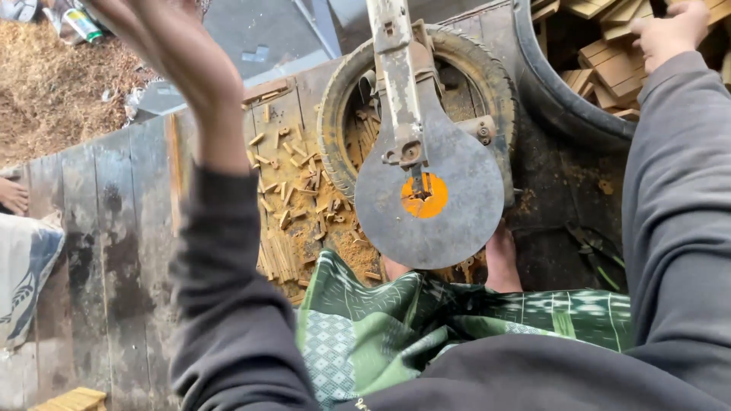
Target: Cutting small wooden blocks into thinner strips using a table-mounted circular saw.
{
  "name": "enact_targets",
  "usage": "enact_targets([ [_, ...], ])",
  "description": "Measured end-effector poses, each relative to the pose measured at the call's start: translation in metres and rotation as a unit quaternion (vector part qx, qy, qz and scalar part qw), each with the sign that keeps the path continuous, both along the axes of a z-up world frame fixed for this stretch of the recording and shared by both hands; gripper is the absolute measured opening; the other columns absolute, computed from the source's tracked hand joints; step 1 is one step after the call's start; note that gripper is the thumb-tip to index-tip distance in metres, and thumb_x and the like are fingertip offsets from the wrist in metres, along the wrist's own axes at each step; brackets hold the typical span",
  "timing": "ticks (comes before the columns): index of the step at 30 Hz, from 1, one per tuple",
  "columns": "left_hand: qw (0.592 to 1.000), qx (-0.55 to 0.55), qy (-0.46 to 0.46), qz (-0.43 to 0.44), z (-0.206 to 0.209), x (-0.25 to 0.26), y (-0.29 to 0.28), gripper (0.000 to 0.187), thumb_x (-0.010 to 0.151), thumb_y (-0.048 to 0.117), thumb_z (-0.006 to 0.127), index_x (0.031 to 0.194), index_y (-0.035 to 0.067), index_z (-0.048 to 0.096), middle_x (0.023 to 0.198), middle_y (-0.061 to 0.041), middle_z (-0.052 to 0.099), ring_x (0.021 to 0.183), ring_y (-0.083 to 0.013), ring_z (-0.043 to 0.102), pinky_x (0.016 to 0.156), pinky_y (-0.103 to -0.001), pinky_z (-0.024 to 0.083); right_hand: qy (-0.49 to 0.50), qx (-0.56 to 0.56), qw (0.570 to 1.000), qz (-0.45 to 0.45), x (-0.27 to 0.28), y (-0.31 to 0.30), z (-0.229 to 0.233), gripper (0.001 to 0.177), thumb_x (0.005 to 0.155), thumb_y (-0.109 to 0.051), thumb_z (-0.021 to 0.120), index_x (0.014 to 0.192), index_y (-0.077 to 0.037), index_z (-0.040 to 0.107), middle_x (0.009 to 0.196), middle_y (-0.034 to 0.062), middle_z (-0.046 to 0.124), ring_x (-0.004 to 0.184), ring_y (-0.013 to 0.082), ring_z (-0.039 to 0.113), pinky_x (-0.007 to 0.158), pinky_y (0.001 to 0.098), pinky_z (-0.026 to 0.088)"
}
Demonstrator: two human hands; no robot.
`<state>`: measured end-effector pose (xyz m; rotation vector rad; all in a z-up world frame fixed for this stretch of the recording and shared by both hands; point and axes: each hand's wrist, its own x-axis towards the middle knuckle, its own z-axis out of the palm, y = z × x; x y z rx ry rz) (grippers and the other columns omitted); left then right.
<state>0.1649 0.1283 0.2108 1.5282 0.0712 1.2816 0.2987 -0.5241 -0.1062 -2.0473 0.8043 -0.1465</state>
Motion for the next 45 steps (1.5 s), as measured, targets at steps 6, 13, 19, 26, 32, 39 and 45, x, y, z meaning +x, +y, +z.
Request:
enact_targets([
  [6,0.953,0.153,0.044,-0.259,-0.017,-0.192,-0.05,0.036,0.112,0.031,0.057,0.143,0.018,0.048,0.118,-0.004,0.054,0.099,-0.0171,0.058,0.092,-0.028,0.057,-0.093,0.131,0.983,-0.094,0.003,0.004,-0.009,0.041,0.073,0.006,0.064,0.092,-0.026,0.048,0.085,-0.0013,0.068,0.063,0.0084,0.068,0.051,0.0235,0.062],
  [13,0.972,0.037,0.1,-0.209,-0.075,-0.241,-0.066,0.032,0.103,0.011,0.06,0.134,0.01,0.05,0.125,-0.009,0.06,0.104,-0.0172,0.064,0.096,-0.028,0.057,-0.183,0.201,0.954,-0.127,-0.091,0.006,0.071,0.022,0.079,-0.006,0.057,0.087,-0.025,0.049,0.089,0.0023,0.071,0.069,0.0136,0.08,0.044,0.0306,0.056],
  [19,0.873,0.276,0.257,-0.309,-0.157,-0.21,-0.083,0.032,0.096,0.014,0.064,0.127,0.01,0.062,0.124,-0.013,0.063,0.109,-0.0266,0.064,0.096,-0.042,0.056,-0.262,0.215,0.938,0.077,-0.191,0.021,0.135,0.03,0.094,-0.012,0.052,0.117,-0.032,0.054,0.132,-0.0003,0.065,0.124,0.0198,0.076,0.081,0.0333,0.065],
  [26,0.805,0.509,0.206,-0.223,-0.2,-0.208,-0.099,0.036,0.093,0.043,0.066,0.122,0.022,0.07,0.128,0.0,0.061,0.116,-0.0262,0.056,0.096,-0.044,0.04,-0.199,0.248,0.942,0.108,-0.355,0.165,0.212,0.04,0.083,0.003,0.066,0.12,-0.012,0.067,0.082,-0.002,0.056,0.062,0.0086,0.053,0.049,0.0243,0.048],
  [32,0.761,0.542,0.252,-0.251,-0.193,-0.204,-0.097,0.035,0.092,0.039,0.068,0.122,0.021,0.073,0.129,-0.002,0.061,0.118,-0.0276,0.054,0.099,-0.047,0.041,-0.136,0.186,0.947,0.224,-0.396,0.239,0.166,0.027,0.092,0.011,0.062,0.115,-0.001,0.068,0.096,0.0135,0.067,0.084,0.0183,0.07,0.074,0.0314,0.067],
  [39,0.729,0.562,0.271,-0.282,-0.187,-0.197,-0.107,0.051,0.093,0.06,0.062,0.126,0.023,0.069,0.131,-0.002,0.059,0.118,-0.0274,0.052,0.103,-0.051,0.035,-0.165,-0.335,0.854,0.362,-0.405,0.253,0.15,0.028,0.095,-0.038,0.08,0.107,-0.013,0.08,0.119,0.0108,0.06,0.106,0.0331,0.057,0.089,0.0461,0.05],
  [45,0.785,0.519,0.237,-0.242,-0.195,-0.203,-0.119,0.054,0.092,0.069,0.058,0.126,0.028,0.067,0.13,0.002,0.059,0.119,-0.0248,0.053,0.105,-0.047,0.033,-0.153,-0.448,0.774,0.42,-0.386,0.278,0.151,0.076,0.085,-0.076,0.064,0.137,-0.022,0.07,0.143,0.0034,0.063,0.118,0.027,0.053,0.085,0.0429,0.038],
])
